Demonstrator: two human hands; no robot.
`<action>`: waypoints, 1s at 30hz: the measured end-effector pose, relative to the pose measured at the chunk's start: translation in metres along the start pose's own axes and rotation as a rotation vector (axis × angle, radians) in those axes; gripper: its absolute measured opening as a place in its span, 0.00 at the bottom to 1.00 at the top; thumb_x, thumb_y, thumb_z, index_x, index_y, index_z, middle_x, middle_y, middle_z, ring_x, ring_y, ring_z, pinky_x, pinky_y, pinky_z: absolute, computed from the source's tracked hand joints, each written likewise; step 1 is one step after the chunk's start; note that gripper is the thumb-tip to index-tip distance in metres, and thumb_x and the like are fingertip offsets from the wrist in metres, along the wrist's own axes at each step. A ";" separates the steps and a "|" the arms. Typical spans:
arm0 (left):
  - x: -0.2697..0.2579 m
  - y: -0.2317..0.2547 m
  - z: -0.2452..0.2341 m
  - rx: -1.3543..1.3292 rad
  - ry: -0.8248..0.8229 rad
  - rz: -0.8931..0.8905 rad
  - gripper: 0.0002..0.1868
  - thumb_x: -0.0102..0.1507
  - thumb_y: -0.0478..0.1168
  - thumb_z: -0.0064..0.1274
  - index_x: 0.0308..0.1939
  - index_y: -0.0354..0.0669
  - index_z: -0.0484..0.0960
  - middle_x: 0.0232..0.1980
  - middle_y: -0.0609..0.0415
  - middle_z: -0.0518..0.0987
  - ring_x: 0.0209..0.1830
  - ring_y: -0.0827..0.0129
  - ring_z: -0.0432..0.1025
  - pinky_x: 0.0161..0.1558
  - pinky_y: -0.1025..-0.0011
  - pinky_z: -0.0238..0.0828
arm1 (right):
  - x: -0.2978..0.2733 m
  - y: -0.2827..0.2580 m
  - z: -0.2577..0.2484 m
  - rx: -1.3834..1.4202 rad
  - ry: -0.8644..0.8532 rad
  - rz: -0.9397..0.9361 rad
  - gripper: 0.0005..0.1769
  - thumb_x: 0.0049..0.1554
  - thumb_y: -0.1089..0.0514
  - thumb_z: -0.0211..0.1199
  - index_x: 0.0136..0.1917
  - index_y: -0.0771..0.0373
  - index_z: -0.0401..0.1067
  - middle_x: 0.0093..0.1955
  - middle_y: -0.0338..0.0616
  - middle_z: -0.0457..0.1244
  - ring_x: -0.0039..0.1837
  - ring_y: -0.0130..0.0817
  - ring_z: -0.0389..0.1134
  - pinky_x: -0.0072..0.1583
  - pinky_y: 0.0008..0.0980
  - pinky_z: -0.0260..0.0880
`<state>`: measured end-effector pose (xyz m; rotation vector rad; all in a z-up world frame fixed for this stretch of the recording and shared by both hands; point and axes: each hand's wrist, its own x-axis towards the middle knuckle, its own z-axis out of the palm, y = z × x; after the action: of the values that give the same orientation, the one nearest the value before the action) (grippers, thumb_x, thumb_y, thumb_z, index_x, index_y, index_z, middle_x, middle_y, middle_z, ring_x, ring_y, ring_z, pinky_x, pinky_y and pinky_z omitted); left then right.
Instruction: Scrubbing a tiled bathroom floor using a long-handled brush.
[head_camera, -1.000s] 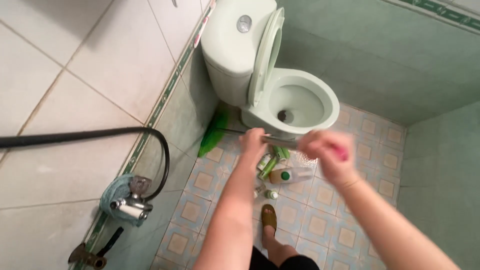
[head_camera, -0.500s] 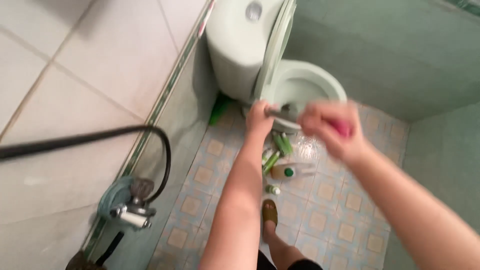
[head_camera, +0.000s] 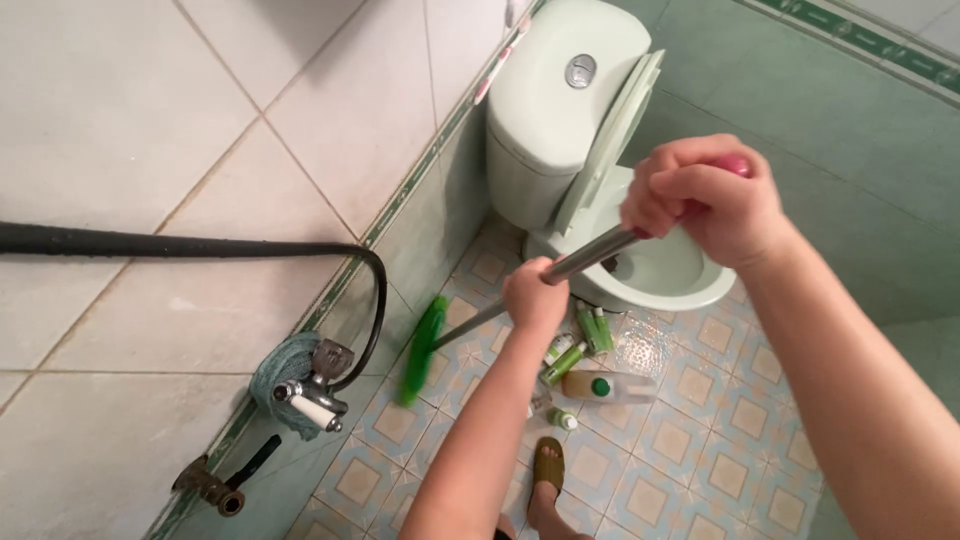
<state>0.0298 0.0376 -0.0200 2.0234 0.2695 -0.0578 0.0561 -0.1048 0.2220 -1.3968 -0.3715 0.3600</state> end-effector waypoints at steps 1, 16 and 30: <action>0.003 0.008 0.002 -0.002 0.004 -0.002 0.18 0.65 0.56 0.55 0.31 0.47 0.82 0.35 0.50 0.81 0.41 0.48 0.75 0.51 0.52 0.69 | 0.000 -0.003 -0.001 -0.001 -0.005 0.001 0.14 0.56 0.67 0.51 0.29 0.64 0.60 0.30 0.46 0.57 0.35 0.37 0.58 0.47 0.42 0.63; 0.075 -0.025 0.052 -0.007 0.008 0.191 0.17 0.63 0.54 0.50 0.34 0.48 0.85 0.45 0.52 0.83 0.50 0.55 0.75 0.59 0.54 0.60 | -0.008 0.059 0.016 -0.604 -0.029 -0.077 0.03 0.47 0.63 0.58 0.33 0.64 0.68 0.35 0.42 0.63 0.39 0.33 0.63 0.44 0.32 0.64; -0.020 -0.029 -0.001 0.036 0.347 0.127 0.21 0.69 0.49 0.49 0.25 0.43 0.76 0.32 0.51 0.78 0.41 0.52 0.72 0.54 0.54 0.60 | -0.011 0.006 0.033 -0.004 -0.168 -0.032 0.10 0.53 0.67 0.52 0.30 0.62 0.61 0.27 0.44 0.58 0.37 0.37 0.58 0.48 0.42 0.63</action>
<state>0.0043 0.0473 -0.0420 2.0753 0.3584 0.3736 0.0312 -0.0804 0.2202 -1.3672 -0.5320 0.4512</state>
